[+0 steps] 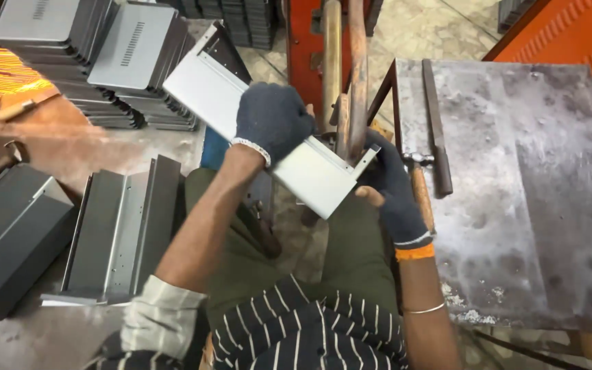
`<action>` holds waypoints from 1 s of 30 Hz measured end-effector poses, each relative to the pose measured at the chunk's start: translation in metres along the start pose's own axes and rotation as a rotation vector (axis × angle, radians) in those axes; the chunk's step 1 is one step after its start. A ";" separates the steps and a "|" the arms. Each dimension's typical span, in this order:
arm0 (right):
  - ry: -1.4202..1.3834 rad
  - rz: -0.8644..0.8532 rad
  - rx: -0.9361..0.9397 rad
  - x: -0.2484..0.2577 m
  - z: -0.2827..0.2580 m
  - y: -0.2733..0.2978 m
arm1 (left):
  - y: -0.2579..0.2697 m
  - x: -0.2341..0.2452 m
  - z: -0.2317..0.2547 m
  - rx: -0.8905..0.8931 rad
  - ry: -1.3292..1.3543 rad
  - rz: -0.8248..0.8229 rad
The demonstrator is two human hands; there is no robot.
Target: Spot welding components to assemble metal enclosures at a factory workstation.
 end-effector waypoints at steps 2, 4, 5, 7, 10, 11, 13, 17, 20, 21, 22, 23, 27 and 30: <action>-0.037 -0.015 0.064 -0.003 0.007 -0.008 | -0.011 0.006 -0.002 0.033 0.013 -0.050; -0.063 -0.024 0.121 -0.002 0.008 -0.010 | -0.017 0.003 -0.004 0.059 0.037 -0.108; 0.027 0.024 0.037 0.003 0.014 -0.010 | -0.020 0.001 -0.007 0.070 -0.003 -0.092; 0.117 0.075 -0.052 0.011 0.021 -0.009 | -0.023 -0.002 -0.010 0.077 -0.040 -0.082; 0.220 0.060 -0.046 0.013 0.023 -0.008 | -0.023 -0.009 -0.018 0.148 -0.007 -0.138; 0.265 0.040 -0.024 0.013 0.021 -0.010 | -0.022 -0.010 -0.019 0.132 -0.015 -0.123; 0.310 0.020 -0.003 0.012 0.020 -0.012 | -0.022 -0.012 -0.021 0.117 -0.022 -0.109; 0.298 0.016 0.017 0.009 0.016 -0.016 | -0.020 -0.009 -0.021 0.110 -0.059 -0.063; 0.332 0.018 0.004 0.009 0.014 -0.016 | -0.021 -0.010 -0.019 0.128 -0.068 -0.086; 0.351 0.013 0.007 0.009 0.015 -0.016 | -0.021 -0.011 -0.020 0.147 -0.075 -0.117; 0.351 0.013 0.006 0.008 0.017 -0.016 | -0.020 -0.011 -0.022 0.147 -0.076 -0.118; 0.336 0.026 0.001 0.010 0.018 -0.016 | -0.020 -0.011 -0.021 0.128 -0.083 -0.094; 0.239 0.044 0.014 0.008 0.019 -0.016 | -0.018 -0.005 -0.018 0.080 -0.070 -0.019; 0.196 0.023 0.106 0.005 0.014 -0.018 | -0.018 -0.001 -0.014 0.129 -0.032 -0.138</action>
Point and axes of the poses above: each hand's wrist, its own y-axis away from the middle knuckle, its own x-axis out of the back of the hand, z = x × y, the point moved 7 cm from there along -y, towards the middle knuckle, and after that the axes turned 11 degrees about x, right-handed, at the moved point
